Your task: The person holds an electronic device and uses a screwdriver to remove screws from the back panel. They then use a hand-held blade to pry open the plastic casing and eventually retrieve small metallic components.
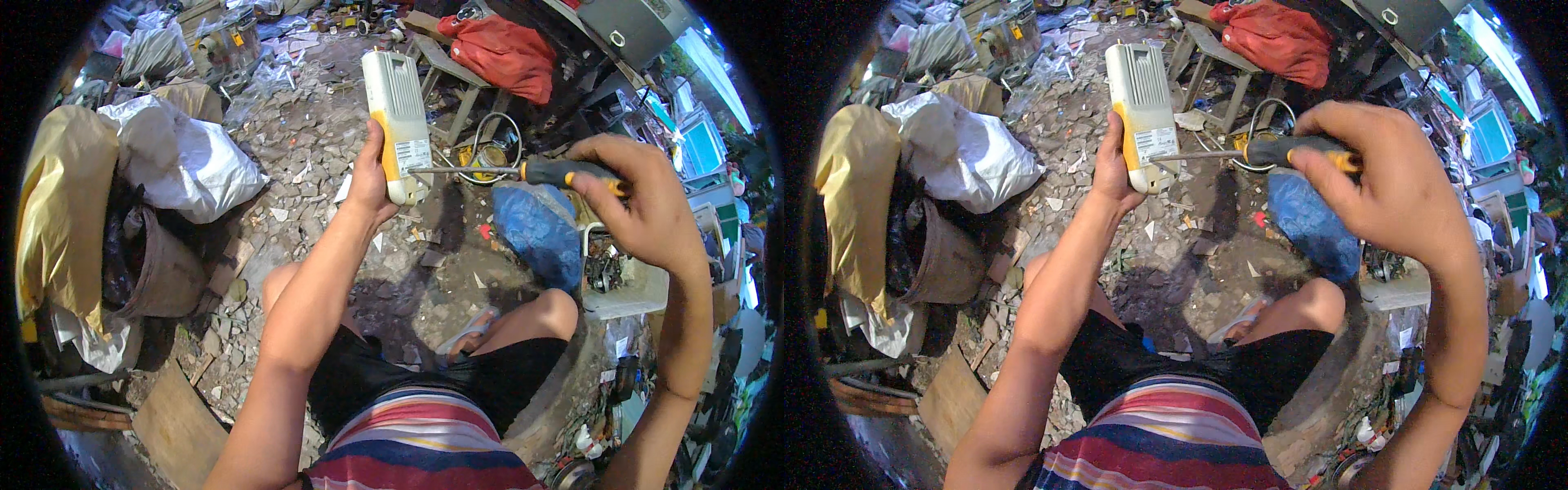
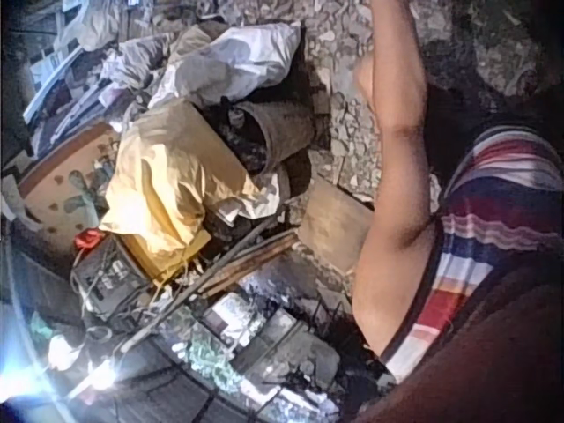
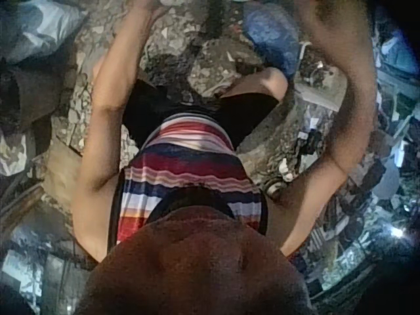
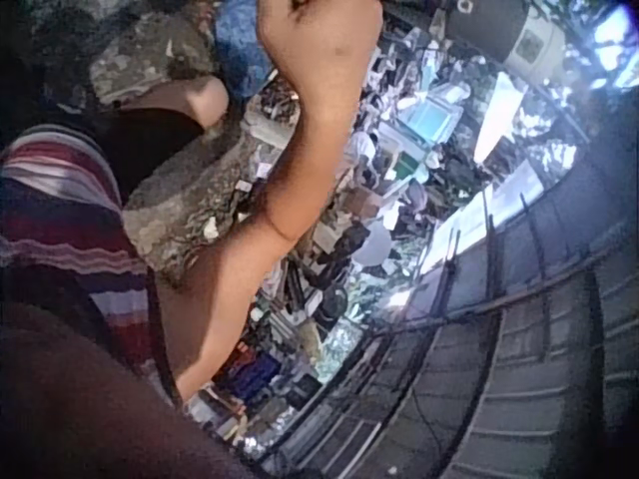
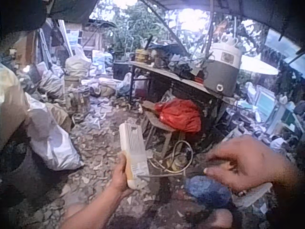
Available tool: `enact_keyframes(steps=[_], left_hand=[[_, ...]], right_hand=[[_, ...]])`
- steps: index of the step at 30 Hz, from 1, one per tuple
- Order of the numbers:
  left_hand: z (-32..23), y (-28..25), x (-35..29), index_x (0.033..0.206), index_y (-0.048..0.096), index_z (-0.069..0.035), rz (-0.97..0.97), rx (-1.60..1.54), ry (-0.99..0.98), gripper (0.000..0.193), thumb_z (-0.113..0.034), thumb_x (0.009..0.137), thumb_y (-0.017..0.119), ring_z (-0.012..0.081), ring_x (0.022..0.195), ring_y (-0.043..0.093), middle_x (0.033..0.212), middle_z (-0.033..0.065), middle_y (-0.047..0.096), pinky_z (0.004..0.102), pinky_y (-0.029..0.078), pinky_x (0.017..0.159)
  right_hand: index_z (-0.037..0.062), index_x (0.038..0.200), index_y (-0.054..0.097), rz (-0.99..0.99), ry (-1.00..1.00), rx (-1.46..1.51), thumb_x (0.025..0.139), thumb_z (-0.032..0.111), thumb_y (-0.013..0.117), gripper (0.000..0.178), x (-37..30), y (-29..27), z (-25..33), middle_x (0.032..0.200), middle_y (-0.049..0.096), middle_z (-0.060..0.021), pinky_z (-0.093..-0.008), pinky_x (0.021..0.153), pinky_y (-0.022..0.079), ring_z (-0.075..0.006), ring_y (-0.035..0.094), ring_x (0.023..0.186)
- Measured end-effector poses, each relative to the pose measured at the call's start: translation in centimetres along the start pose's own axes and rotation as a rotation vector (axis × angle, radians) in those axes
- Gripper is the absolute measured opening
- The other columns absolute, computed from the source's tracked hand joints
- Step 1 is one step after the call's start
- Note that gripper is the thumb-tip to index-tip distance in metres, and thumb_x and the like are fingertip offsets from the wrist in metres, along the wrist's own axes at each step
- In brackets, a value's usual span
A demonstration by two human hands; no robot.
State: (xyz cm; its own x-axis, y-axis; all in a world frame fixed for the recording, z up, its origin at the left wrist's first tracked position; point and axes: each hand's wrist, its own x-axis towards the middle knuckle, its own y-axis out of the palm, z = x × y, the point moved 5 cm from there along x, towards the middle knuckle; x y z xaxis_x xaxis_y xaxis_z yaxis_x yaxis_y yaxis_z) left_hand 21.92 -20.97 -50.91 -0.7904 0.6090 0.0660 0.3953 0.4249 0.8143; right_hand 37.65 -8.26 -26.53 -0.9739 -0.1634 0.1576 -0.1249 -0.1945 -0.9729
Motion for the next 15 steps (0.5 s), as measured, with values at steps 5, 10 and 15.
enact_keyframes(steps=[5, 10, 15], left_hand=[[-0.4, 0.5, -0.1, 0.135, 0.043, -0.011, 0.029, -0.005, 0.034, 0.068, -0.063, 0.094, 0.031, 0.0243, 0.105, 0.060, 0.118, 0.0100, 0.058, 0.0417, 0.051, 0.088], [0.4, 0.9, -0.1, 0.135, 0.043, -0.010, 0.092, -0.055, -0.014, 0.070, -0.064, 0.093, 0.031, 0.0263, 0.103, 0.061, 0.118, 0.0124, 0.059, 0.0433, 0.052, 0.087], [0.3, 1.1, -0.6, 0.134, 0.043, -0.011, 0.061, -0.062, -0.022, 0.068, -0.063, 0.094, 0.031, 0.0256, 0.101, 0.061, 0.114, 0.0111, 0.059, 0.0438, 0.053, 0.084]], right_hand=[[0.0021, 0.107, 0.059, -0.208, -0.262, 0.005, 0.072, 0.018, 0.076, 0.042, -0.5, -1.1, 0.5, 0.101, 0.062, -0.0111, -0.0325, 0.072, 0.048, -0.0204, 0.061, 0.087], [0.0059, 0.114, 0.056, -0.220, 0.077, 0.144, 0.074, 0.027, 0.077, 0.050, -0.6, -2.0, -0.7, 0.099, 0.063, -0.0091, -0.0301, 0.078, 0.047, -0.0185, 0.062, 0.091], [0.0056, 0.127, 0.049, -0.314, -0.190, 0.180, 0.083, 0.022, 0.064, 0.050, -0.5, -0.9, 0.0, 0.091, 0.064, -0.0100, -0.0301, 0.077, 0.047, -0.0174, 0.062, 0.084]])
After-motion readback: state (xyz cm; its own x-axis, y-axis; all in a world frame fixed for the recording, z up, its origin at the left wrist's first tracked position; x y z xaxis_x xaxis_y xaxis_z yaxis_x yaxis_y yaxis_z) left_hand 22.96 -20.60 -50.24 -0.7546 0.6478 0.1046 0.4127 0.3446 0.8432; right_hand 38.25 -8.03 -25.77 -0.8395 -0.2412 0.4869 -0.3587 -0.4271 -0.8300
